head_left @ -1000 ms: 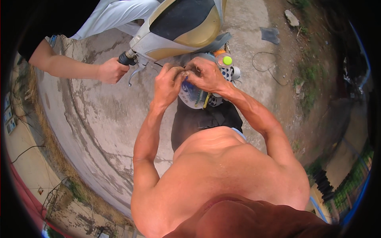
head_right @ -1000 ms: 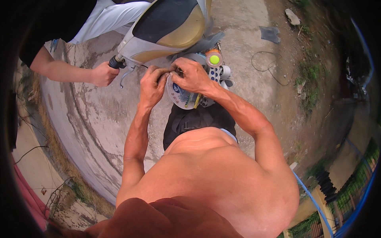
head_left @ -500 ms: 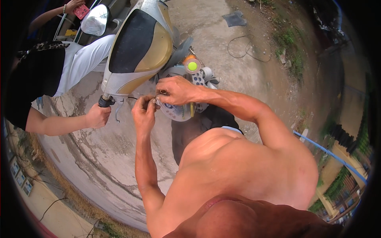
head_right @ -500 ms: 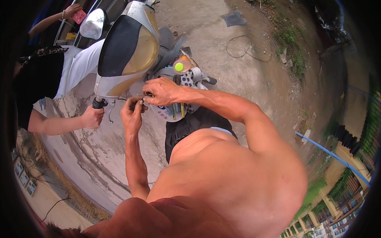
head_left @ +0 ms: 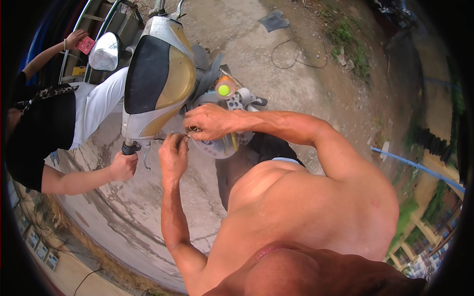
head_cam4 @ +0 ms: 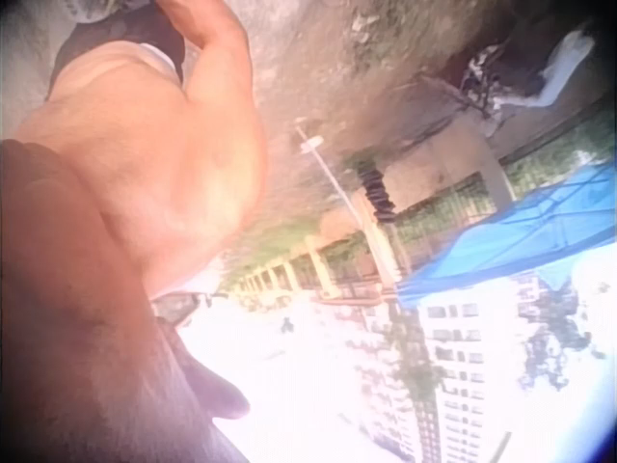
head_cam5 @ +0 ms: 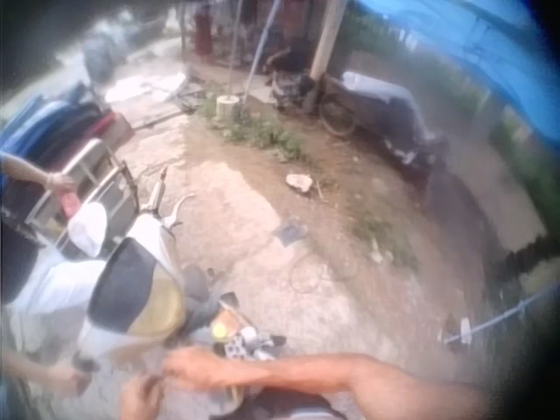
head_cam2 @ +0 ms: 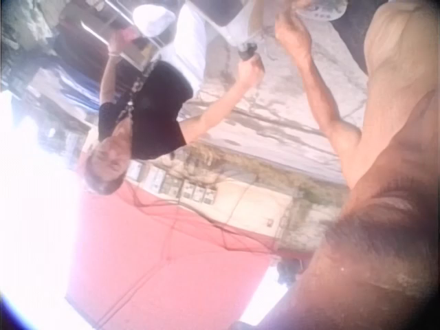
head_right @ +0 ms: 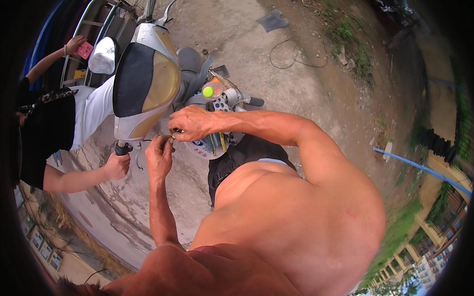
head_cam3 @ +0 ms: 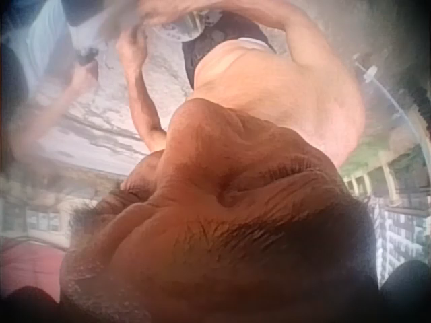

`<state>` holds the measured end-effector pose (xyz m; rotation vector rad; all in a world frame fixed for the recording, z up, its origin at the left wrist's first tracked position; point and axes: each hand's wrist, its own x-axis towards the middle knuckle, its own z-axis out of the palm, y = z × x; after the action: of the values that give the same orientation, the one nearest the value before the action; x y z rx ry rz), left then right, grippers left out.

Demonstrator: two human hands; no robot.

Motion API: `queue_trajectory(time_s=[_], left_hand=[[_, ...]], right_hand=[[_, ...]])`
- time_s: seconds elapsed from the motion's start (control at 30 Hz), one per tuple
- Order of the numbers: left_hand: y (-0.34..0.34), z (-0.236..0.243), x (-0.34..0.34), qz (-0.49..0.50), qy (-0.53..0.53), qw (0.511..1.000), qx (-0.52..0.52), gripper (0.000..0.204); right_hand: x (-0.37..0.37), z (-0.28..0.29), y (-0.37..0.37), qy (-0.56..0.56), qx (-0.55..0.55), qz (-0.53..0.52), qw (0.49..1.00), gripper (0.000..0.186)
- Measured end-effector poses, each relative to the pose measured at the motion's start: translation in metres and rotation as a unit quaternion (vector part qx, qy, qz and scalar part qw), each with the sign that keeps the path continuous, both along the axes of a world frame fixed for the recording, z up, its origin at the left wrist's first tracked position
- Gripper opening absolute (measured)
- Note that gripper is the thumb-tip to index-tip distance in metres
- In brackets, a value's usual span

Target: The person works on the electrical wiring of a motorcycle, stripping and twisting wires together by hand and using a pair of pliers to secure connections.

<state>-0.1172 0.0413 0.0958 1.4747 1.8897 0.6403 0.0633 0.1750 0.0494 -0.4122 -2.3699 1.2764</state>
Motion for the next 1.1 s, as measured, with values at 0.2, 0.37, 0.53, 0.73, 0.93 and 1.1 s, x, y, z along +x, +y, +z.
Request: queue_trajectory(time_s=[0.2, 0.37, 0.53, 0.73, 0.93, 1.1], left_hand=[[-0.006, -0.008, -0.007, 0.166, -0.246, 0.948, -0.114, 0.012], [-0.006, -0.010, -0.011, 0.180, -0.355, 0.909, -0.121, 0.014], [-0.010, -0.008, -0.007, 0.202, -0.388, 0.893, -0.104, 0.014], [-0.016, -0.015, -0.009, 0.206, -0.376, 0.896, -0.120, 0.014], [-0.014, 0.002, 0.003, 0.202, -0.359, 0.905, -0.105, 0.018], [-0.012, -0.007, 0.023, 0.176, -0.070, 0.982, -0.012, 0.027]], right_hand=[[0.000, 0.011, 0.003, -0.023, -0.065, -0.004, 0.998, 0.025], [-0.003, 0.014, 0.004, -0.048, -0.103, 0.011, 0.993, 0.026], [-0.007, 0.012, 0.002, -0.028, -0.104, 0.021, 0.994, 0.026], [-0.007, 0.016, 0.003, -0.046, -0.097, 0.037, 0.994, 0.020], [-0.008, 0.011, 0.003, -0.026, -0.102, 0.024, 0.994, 0.019], [-0.008, 0.007, 0.003, -0.012, -0.106, 0.018, 0.994, 0.020]])
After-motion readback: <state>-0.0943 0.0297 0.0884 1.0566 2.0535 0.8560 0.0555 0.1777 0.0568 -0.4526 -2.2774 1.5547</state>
